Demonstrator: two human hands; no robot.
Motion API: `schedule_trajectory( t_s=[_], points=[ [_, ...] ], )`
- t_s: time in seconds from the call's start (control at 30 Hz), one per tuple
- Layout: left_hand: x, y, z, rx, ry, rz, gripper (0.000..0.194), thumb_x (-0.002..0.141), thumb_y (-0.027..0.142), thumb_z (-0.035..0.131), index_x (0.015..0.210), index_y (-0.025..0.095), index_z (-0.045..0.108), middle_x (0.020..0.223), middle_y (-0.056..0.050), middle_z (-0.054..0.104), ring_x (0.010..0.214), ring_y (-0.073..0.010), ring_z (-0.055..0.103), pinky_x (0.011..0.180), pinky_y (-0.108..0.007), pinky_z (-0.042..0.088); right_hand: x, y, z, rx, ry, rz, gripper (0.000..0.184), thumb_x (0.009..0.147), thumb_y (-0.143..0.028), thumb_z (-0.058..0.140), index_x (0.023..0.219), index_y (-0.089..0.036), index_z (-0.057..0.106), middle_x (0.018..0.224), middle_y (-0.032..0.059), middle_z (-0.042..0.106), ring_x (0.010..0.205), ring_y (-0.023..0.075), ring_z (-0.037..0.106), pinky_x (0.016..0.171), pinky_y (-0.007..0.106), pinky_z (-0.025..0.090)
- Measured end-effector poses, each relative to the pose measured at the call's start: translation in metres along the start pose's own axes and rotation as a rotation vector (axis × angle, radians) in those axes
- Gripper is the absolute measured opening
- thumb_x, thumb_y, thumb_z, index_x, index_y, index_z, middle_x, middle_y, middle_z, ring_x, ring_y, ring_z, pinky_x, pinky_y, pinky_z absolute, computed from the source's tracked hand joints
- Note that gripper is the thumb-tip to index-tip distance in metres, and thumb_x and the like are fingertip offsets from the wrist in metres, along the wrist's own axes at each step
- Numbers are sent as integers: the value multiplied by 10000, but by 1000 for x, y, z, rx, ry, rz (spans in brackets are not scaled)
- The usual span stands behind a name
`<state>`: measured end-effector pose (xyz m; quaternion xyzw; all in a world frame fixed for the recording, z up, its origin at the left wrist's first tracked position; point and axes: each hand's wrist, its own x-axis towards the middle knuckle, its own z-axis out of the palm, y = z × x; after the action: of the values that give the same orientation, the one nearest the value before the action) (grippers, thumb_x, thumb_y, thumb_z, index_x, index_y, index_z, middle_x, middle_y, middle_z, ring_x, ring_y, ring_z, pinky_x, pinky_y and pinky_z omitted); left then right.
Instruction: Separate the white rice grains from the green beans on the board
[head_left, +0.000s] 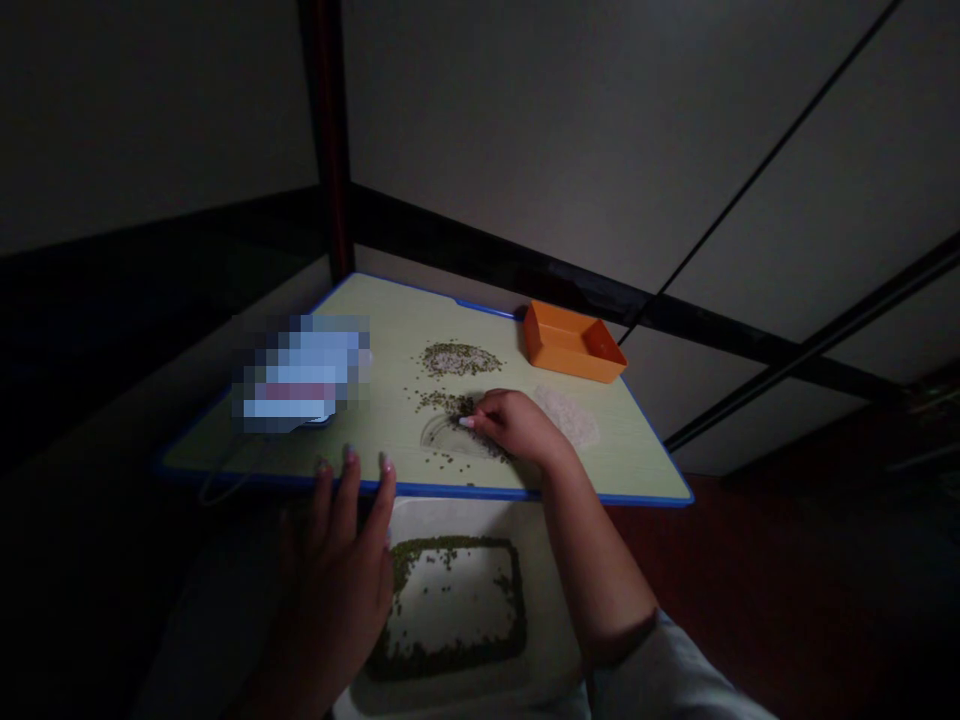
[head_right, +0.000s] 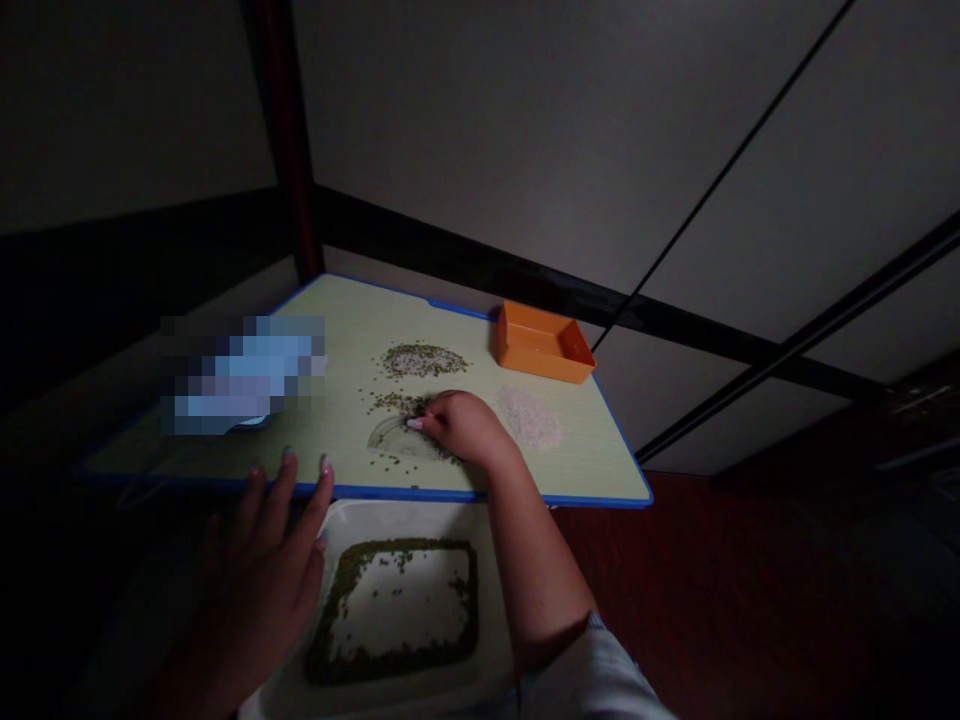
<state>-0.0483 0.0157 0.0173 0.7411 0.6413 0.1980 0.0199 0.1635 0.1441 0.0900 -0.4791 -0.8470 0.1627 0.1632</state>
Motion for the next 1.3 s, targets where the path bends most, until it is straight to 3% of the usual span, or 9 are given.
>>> schedule_trajectory(
  t_s=[0.7, 1.07, 1.3],
  points=[
    [4, -3, -4, -52, -47, -19, 608, 867, 225, 306, 1444, 288, 125, 1580, -140, 174, 1472, -328, 66, 1054, -713, 269, -13, 5, -5, 25, -36, 33, 321, 862, -252, 560, 565, -143, 509, 578, -23, 456, 560, 79, 357, 559, 232, 240],
    [5, -2, -8, -10, -62, -35, 559, 886, 250, 265, 1434, 296, 165, 1584, -116, 169, 1471, -315, 93, 1053, -712, 270, 0, -2, 2, 14, -15, -134, 284, 859, -251, 596, 603, -137, 551, 651, -3, 477, 679, 104, 428, 669, 230, 330],
    [7, -1, -6, -9, -64, -36, 547, 885, 274, 283, 1427, 266, 215, 1575, -140, 180, 1467, -337, 89, 1058, -709, 261, -9, 2, 0, 128, -132, -146, 247, 842, -179, 599, 601, -128, 581, 624, -13, 519, 644, 90, 463, 637, 212, 334]
  ],
)
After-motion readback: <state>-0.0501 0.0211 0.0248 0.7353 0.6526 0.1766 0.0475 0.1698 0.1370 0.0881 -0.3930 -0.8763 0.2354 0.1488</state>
